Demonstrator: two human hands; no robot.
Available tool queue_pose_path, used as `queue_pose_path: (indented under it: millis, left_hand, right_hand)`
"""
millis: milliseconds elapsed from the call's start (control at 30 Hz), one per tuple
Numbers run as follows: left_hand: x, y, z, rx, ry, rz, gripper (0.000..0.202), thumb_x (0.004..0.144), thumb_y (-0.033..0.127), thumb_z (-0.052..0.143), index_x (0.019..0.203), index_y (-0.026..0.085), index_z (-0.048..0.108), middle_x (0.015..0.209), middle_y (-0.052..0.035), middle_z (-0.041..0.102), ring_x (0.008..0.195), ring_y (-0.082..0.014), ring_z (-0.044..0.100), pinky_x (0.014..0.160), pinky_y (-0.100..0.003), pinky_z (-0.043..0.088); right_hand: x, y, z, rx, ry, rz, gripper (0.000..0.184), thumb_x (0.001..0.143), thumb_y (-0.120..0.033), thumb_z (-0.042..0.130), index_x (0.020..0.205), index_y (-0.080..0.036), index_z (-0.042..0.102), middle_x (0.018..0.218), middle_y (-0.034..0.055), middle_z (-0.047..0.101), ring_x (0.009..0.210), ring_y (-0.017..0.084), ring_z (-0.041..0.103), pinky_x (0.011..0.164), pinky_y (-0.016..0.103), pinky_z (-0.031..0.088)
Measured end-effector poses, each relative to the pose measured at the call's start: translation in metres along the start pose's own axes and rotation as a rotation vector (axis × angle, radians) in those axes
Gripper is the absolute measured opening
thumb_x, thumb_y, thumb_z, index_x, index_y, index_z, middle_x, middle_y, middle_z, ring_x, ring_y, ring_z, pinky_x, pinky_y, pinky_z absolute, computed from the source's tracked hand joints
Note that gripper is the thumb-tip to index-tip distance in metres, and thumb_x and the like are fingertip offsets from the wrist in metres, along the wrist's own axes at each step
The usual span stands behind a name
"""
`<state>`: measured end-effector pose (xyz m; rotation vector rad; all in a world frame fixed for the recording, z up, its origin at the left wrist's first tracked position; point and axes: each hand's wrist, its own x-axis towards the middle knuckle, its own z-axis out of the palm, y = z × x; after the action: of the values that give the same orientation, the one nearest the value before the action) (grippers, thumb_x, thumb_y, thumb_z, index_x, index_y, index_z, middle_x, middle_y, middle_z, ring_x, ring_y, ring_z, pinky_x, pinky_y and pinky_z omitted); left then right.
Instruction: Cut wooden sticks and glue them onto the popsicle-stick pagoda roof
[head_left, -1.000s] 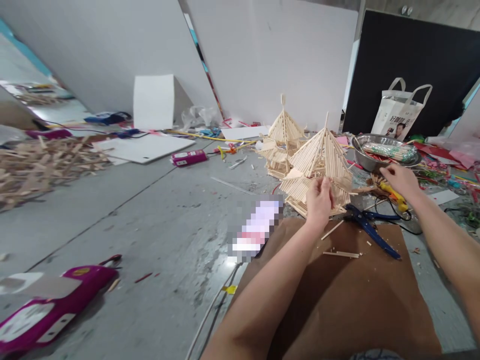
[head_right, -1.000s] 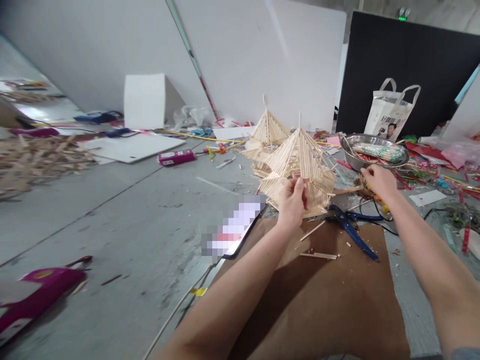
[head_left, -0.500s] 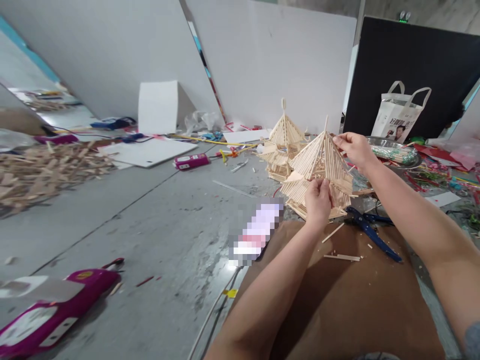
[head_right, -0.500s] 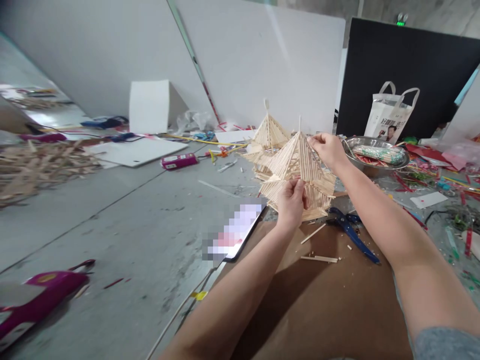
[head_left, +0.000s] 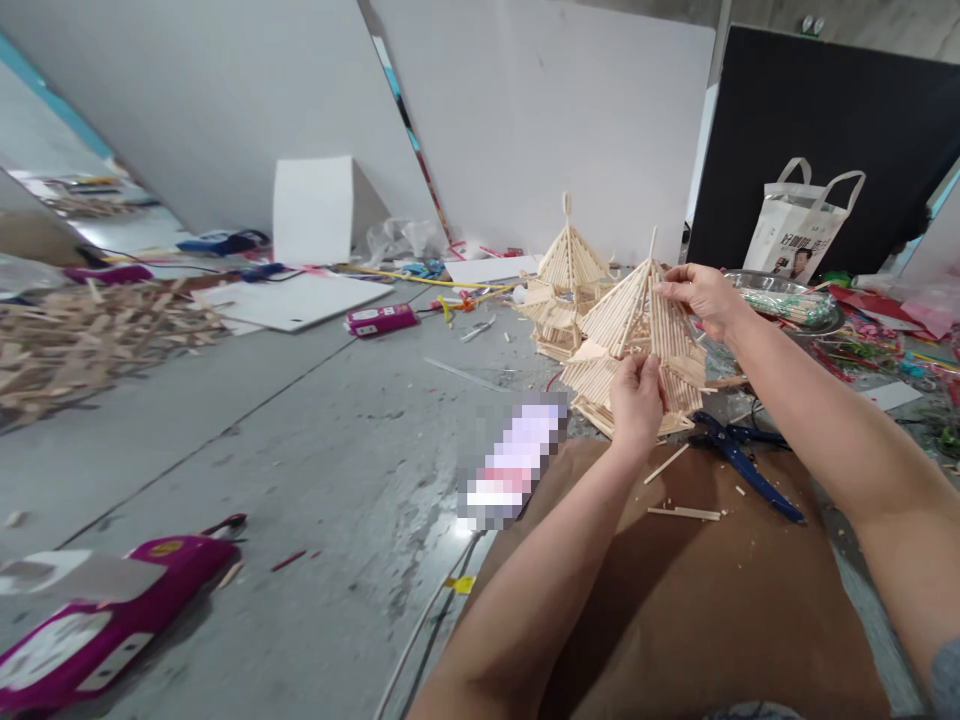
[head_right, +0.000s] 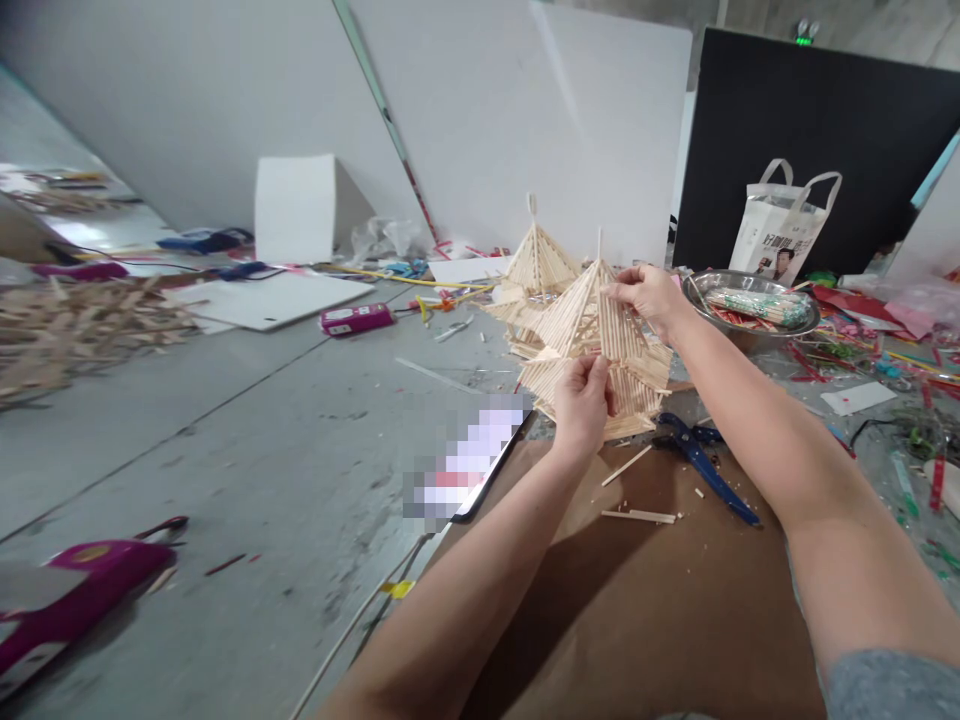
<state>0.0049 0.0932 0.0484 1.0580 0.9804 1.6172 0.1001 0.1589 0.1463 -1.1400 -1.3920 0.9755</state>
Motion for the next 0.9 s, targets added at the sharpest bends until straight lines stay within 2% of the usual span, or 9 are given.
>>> queue_pose_path:
  millis: [167,333,900]
  left_hand:
    - [-0.0009,0.0033,0.0009,-0.019,-0.030,-0.009,0.016,0.080,0.030,0.050,0.070,0.018,0.046,0.039,0.0100,0.036,0.028,-0.0048,0.033,0.028,-0.016,0.026]
    - [-0.0017,0.0053,0.0017,-0.031,-0.022,-0.019,0.017,0.079,0.030,0.052,0.068,0.017,0.046,0.039,0.0103,0.035,0.028,-0.0042,0.032,0.029,-0.016,0.026]
    - [-0.0024,0.0091,0.0016,-0.027,-0.022,-0.022,0.022,0.078,0.033,0.054,0.066,0.017,0.045,0.039,0.0106,0.034,0.027,-0.0031,0.032,0.029,-0.015,0.025]
  right_hand:
    - [0.0006,0.0027,0.0051,-0.007,0.051,-0.001,0.034,0.056,-0.021,0.075,0.073,-0.019,0.046,0.069,-0.0043,0.049,0.058,0.008,0.046,0.056,0.025,0.040]
    - [0.0015,0.0051,0.0051,-0.006,0.046,-0.044,0.036,0.052,-0.019,0.076,0.074,-0.017,0.047,0.070,-0.0054,0.048,0.061,0.007,0.047,0.061,0.024,0.039]
    - [0.0013,0.0069,0.0048,-0.013,0.051,-0.043,0.037,0.052,-0.019,0.075,0.076,-0.018,0.046,0.069,-0.0054,0.048,0.062,0.008,0.047,0.063,0.025,0.039]
